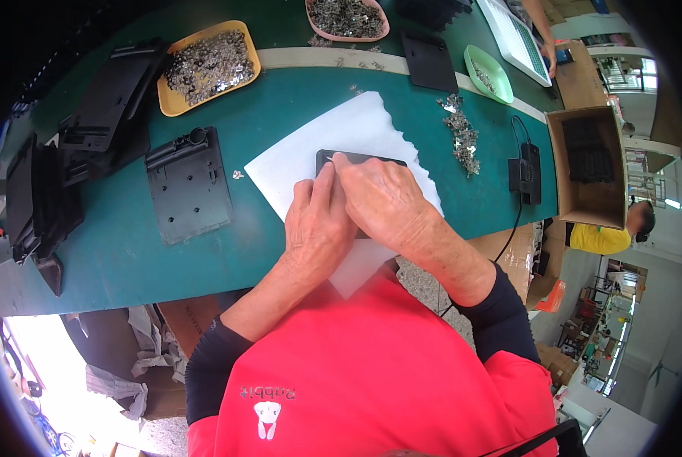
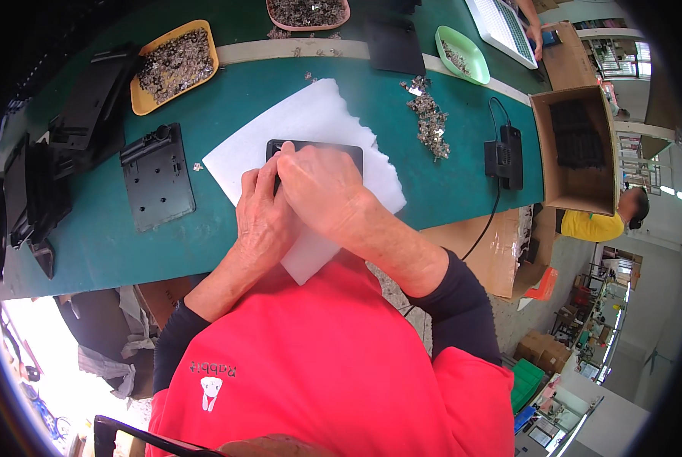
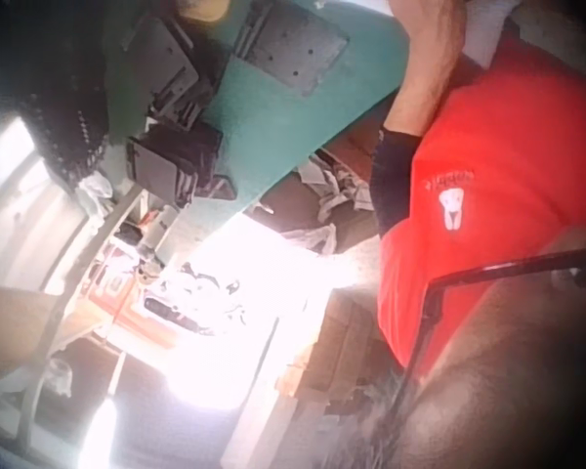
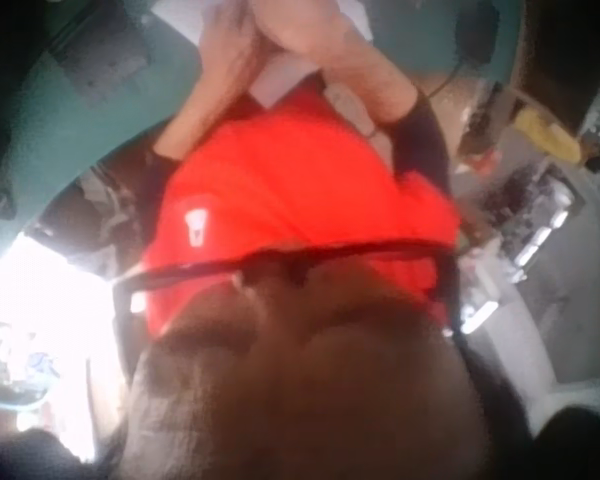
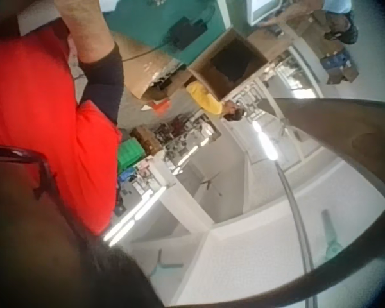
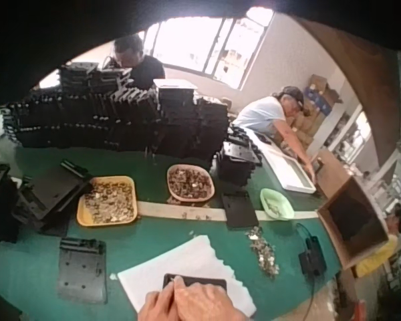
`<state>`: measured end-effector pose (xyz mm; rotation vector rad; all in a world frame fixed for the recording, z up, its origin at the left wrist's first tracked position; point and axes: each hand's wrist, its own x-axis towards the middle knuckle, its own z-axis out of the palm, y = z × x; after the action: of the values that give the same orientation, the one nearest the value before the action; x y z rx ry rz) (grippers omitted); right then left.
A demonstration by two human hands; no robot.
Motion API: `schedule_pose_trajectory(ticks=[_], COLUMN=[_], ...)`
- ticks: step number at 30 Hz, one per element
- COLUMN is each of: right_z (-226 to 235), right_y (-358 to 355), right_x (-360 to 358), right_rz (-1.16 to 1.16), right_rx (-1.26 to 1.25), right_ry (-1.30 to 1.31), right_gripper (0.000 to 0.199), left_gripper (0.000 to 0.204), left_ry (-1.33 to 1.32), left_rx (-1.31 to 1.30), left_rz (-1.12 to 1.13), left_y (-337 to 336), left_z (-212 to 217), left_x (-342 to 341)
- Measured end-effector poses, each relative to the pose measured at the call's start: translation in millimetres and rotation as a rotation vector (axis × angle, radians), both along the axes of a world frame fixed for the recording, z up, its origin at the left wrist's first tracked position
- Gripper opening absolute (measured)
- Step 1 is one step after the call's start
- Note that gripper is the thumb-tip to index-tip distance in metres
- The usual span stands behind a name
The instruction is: The person uses a screwdriver to remove screws from the back of a black electronic device casing. They place the removed screws into a yellow tray and set the casing aside. The person repeats this process for multiple identical devices, handling them one at a time on a green workbench.
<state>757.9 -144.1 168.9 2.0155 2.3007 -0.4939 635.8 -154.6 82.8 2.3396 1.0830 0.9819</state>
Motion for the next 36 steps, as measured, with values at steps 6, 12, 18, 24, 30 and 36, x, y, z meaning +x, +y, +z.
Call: schedule_pose_trajectory(ticks=[6, 12, 18, 24, 30, 36], right_z=[14, 28, 9, -19, -25, -19], right_y=[14, 40, 22, -11, -13, -12], right_x=[-2, 3, 34, 39, 34, 32], right_rz=[0.157, 0.293, 0.159, 0.046, 0.037, 0.057], right_rx=[-0.006, -0.013, -0.042, 0.106, 0.166, 0.145], right_ry=[-0.016, -0.118, -0.050, -0.043, -0.006, -0.052], right_gripper=[0.021, 0.018, 0.025, 0.037, 0.038, 0.040], left_gripper=[0.039, 0.036, 0.047, 0.045, 0.047, 0.048], left_ry=[-0.021, 0.011, 0.115, 0.204, 0.217, 0.204], left_rx=[-0.029, 0.023, 0.081, 0.121, 0.087, 0.079], left_rz=[-0.034, 0.024, 0.081, 0.056, 0.063, 0.067], left_y=[-1, 1, -5, -2, -3, -3], left_z=[1, 3, 0, 2, 5, 4], left_x=[-1, 3, 5, 4, 3, 4])
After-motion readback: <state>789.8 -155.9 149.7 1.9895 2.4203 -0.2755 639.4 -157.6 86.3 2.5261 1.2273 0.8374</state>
